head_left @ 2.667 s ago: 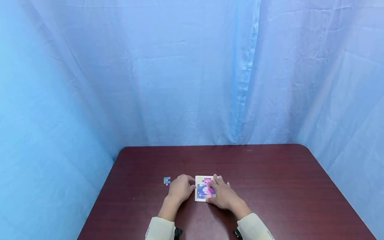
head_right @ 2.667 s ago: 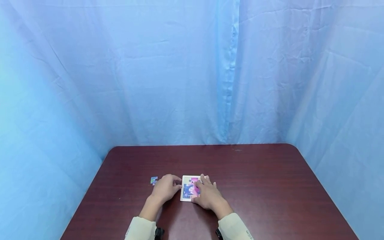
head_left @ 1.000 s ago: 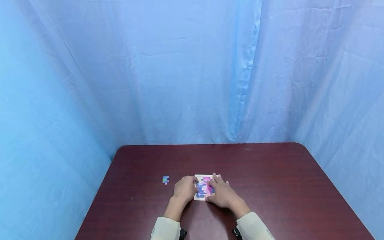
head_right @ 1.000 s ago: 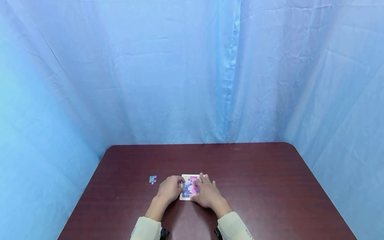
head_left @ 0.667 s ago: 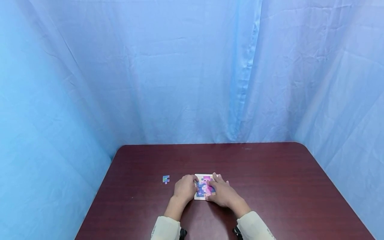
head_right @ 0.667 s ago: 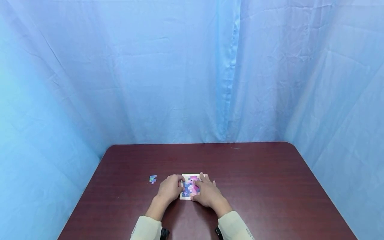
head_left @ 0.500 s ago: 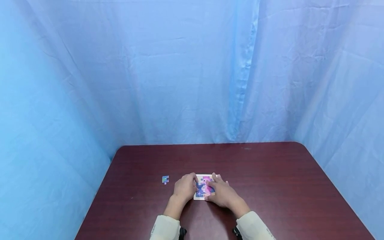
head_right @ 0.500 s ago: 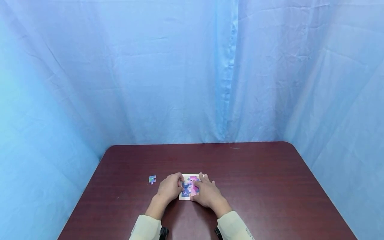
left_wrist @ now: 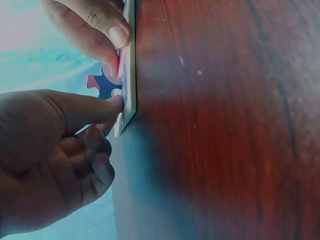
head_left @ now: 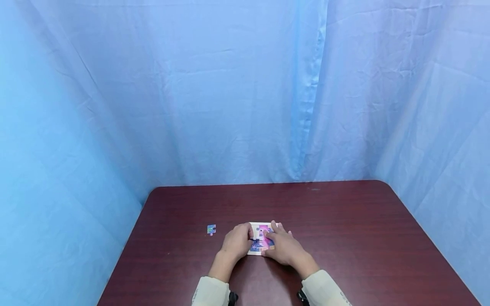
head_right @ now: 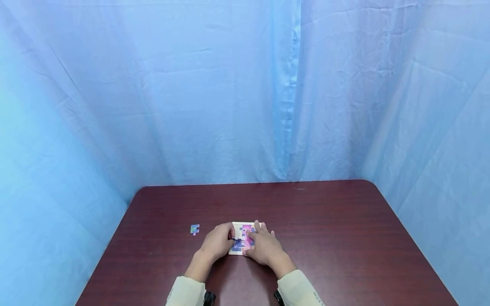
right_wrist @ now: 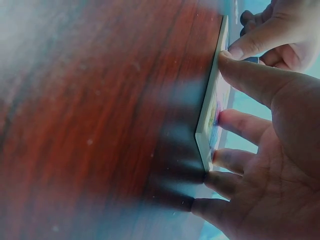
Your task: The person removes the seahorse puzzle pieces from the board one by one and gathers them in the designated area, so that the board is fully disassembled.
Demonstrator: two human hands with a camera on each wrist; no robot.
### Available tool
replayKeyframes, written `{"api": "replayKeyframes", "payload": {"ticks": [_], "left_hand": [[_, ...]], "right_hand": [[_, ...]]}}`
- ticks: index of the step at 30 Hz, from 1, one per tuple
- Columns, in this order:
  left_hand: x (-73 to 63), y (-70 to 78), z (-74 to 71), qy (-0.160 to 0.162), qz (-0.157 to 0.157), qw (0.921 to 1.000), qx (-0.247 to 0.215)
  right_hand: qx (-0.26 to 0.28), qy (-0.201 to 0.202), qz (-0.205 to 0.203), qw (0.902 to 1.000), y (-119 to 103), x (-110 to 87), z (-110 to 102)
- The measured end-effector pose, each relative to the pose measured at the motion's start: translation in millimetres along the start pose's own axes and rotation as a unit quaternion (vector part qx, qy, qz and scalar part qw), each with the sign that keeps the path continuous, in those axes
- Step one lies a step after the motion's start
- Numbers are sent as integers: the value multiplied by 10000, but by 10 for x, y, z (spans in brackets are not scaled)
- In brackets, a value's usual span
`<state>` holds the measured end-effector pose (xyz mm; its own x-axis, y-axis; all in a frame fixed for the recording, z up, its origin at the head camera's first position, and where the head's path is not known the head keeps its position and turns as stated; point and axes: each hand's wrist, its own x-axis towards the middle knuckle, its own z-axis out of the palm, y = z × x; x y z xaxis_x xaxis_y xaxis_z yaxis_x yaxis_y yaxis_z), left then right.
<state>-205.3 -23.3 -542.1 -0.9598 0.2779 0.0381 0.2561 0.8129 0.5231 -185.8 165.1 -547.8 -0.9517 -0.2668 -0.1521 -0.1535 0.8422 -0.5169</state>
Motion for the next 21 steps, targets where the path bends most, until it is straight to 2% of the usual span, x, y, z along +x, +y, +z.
{"api": "replayKeyframes", "payload": {"ticks": [5, 11, 17, 21], "left_hand": [[-18, -8, 8, 32, 260, 9996, 66], [-9, -14, 30, 187, 595, 9974, 360], [-29, -26, 38, 201, 581, 9972, 422], [-48, -50, 34, 227, 511, 9982, 230]], "right_hand": [[-37, 49, 22, 10000, 18, 1, 14], [-16, 54, 35, 10000, 25, 5, 18], [-6, 53, -25, 10000, 12, -1, 6], [-12, 33, -32, 10000, 10, -8, 8]]}}
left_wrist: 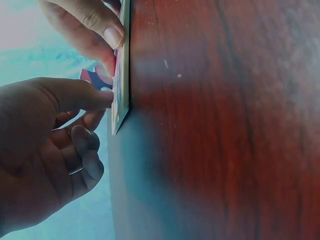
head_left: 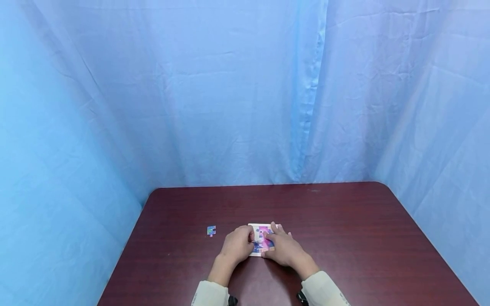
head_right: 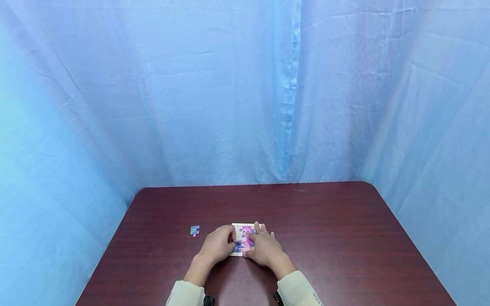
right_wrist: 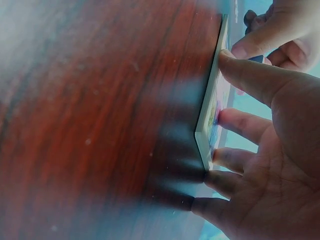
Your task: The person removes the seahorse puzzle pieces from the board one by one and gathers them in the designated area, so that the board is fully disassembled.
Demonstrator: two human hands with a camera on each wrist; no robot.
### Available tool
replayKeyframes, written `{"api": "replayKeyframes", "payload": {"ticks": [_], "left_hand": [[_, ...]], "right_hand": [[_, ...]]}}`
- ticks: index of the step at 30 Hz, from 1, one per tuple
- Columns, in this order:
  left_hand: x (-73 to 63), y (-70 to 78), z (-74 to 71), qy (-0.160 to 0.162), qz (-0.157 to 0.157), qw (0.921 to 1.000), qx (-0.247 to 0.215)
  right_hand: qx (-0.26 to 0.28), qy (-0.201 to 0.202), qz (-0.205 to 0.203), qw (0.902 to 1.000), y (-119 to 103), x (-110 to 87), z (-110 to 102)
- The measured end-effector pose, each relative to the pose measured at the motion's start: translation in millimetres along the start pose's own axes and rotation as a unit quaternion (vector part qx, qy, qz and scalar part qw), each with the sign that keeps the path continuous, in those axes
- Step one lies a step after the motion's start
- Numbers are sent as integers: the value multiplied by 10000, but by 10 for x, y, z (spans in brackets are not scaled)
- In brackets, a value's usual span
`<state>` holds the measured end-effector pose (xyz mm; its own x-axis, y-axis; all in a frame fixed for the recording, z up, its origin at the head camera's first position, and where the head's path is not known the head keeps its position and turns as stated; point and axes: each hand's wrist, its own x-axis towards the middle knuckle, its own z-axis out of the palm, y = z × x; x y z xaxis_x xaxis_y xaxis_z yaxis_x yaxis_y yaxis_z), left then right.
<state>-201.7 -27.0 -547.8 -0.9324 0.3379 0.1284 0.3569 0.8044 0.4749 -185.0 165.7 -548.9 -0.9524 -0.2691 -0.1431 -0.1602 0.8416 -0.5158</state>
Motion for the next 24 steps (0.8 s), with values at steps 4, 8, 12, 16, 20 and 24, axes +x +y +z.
{"api": "replayKeyframes", "payload": {"ticks": [4, 8, 12, 16, 20, 24], "left_hand": [[-26, -34, -16, 43, -92, 9996, -264], [-66, -54, -67, 124, -165, 9991, -371], [-108, -62, -127, 77, -358, 9982, -469], [-150, -68, -188, -61, -637, 9952, -744], [-200, -94, -234, -85, -867, 9919, -929], [-245, -142, -269, 0, -1039, 9900, -956]], "right_hand": [[-38, 37, -6, 10000, -3, 5, -4], [-49, 25, 39, 10000, -5, 11, 2], [-45, 18, 65, 10000, -11, 3, 9], [-58, 61, 22, 10000, -12, -2, 11], [-21, 88, -26, 10000, -7, 1, 12], [-34, 72, 1, 10000, 1, 11, 16]]}}
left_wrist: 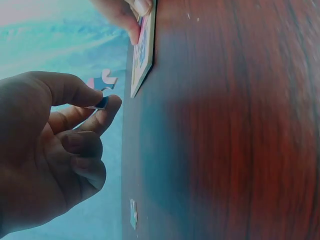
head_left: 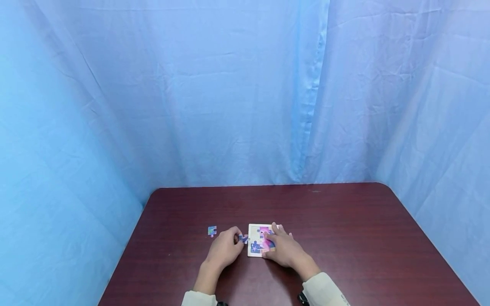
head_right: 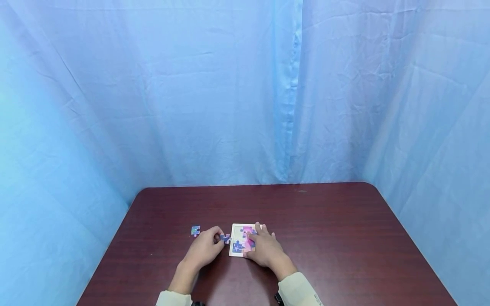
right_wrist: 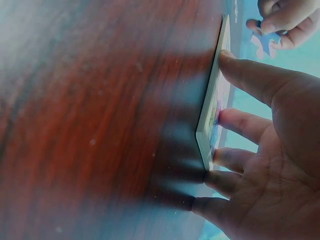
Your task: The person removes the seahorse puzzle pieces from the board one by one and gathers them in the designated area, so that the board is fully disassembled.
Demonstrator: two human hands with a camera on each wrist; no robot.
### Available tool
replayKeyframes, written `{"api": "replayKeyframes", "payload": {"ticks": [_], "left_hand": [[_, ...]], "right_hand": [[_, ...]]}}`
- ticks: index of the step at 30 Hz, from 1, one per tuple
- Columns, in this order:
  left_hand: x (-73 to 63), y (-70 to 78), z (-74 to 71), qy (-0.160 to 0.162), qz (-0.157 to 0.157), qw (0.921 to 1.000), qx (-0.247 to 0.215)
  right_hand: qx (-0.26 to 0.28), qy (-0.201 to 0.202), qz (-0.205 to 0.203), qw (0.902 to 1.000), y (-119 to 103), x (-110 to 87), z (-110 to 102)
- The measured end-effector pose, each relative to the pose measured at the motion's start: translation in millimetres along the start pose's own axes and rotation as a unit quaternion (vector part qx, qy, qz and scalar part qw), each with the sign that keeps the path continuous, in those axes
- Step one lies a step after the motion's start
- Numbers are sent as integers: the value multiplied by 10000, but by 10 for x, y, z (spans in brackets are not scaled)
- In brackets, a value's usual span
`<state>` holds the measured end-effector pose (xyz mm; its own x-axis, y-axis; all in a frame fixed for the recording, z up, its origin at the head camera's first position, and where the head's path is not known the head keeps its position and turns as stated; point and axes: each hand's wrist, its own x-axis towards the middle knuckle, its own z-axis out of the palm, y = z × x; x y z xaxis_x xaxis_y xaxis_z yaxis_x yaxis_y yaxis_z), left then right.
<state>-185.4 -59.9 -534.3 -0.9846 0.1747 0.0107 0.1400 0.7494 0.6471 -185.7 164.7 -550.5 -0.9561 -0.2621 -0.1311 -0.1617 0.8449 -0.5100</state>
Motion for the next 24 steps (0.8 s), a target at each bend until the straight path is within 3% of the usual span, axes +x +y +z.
{"api": "replayKeyframes", "payload": {"ticks": [12, 20, 24], "left_hand": [[-80, -206, -164, 350, -328, 9988, -50], [-134, -339, -247, 636, -880, 9910, 779], [-148, -419, -261, 748, -1133, 9862, 952]], "right_hand": [[30, -23, -3, 10000, -3, -4, -15], [77, -16, 10, 10000, 6, -13, -3], [109, -26, 6, 9999, 16, -11, 8]]}}
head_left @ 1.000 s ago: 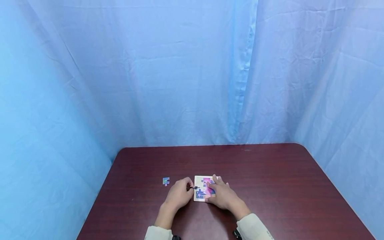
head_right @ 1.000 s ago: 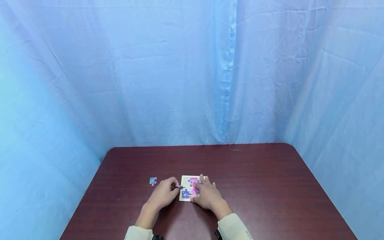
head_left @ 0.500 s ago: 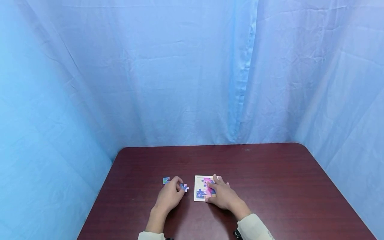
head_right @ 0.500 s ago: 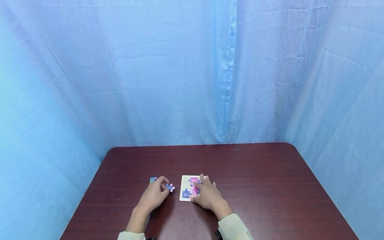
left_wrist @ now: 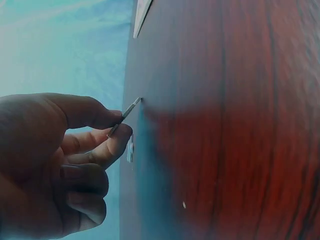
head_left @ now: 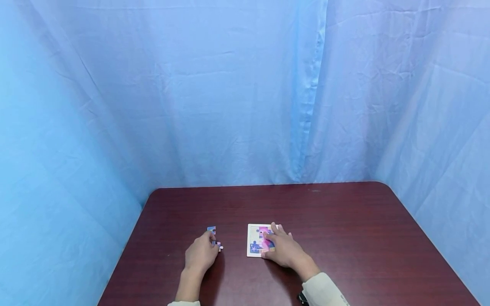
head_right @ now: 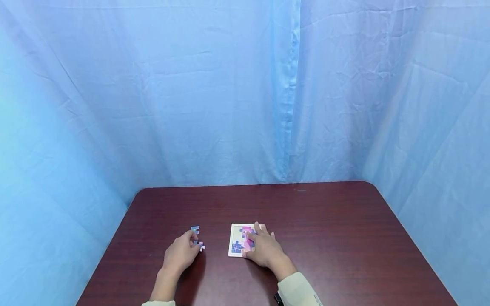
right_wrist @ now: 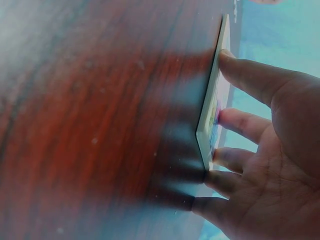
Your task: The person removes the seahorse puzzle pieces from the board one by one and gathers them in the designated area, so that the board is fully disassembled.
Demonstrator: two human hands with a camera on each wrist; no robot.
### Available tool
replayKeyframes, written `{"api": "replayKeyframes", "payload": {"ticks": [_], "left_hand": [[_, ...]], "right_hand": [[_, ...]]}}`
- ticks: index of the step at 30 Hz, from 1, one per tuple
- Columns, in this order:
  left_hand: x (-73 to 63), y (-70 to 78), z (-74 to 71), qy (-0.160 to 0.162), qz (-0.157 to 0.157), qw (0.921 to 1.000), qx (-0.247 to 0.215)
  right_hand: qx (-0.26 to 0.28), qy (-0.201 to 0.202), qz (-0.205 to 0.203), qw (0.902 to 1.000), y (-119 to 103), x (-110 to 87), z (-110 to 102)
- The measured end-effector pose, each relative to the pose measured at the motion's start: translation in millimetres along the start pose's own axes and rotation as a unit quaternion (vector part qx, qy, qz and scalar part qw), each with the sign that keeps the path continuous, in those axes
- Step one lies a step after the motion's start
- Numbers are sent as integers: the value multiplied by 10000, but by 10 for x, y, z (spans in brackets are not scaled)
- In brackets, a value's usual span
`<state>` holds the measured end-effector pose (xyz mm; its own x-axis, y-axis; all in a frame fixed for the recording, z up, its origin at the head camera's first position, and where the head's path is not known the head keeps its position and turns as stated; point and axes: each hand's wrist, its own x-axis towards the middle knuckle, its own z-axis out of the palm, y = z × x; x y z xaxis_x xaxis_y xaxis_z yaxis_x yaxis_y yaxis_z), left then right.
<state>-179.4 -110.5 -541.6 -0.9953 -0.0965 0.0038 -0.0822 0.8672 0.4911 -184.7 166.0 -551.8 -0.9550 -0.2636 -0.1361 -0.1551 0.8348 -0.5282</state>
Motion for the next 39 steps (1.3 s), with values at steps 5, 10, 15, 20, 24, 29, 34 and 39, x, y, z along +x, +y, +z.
{"api": "replayKeyframes", "payload": {"ticks": [5, 10, 15, 20, 24, 29, 34, 39], "left_hand": [[3, -66, -36, 209, -171, 9996, 35], [28, -97, -57, 451, -222, 9986, 141], [76, -110, -50, 469, -262, 9983, 211], [110, -111, -49, 423, -351, 9983, 218], [127, -115, -42, 422, -464, 9978, 212], [123, -123, -40, 445, -559, 9973, 189], [87, -94, -49, 431, -520, 9975, 224], [31, 43, -34, 528, -196, 9982, 208]], "right_hand": [[-23, 2, -7, 10000, 2, 1, 2], [-33, -3, 8, 10000, 8, 1, 9], [-49, -11, 32, 10000, -1, -7, 6], [-66, -41, 58, 10000, -11, -5, 3], [-84, -56, 88, 9999, -5, -1, 4], [-73, -50, 79, 9999, -10, 7, 11], [-53, -35, 45, 10000, -6, 4, 14], [-10, -32, 34, 10000, -21, -9, 5]]}}
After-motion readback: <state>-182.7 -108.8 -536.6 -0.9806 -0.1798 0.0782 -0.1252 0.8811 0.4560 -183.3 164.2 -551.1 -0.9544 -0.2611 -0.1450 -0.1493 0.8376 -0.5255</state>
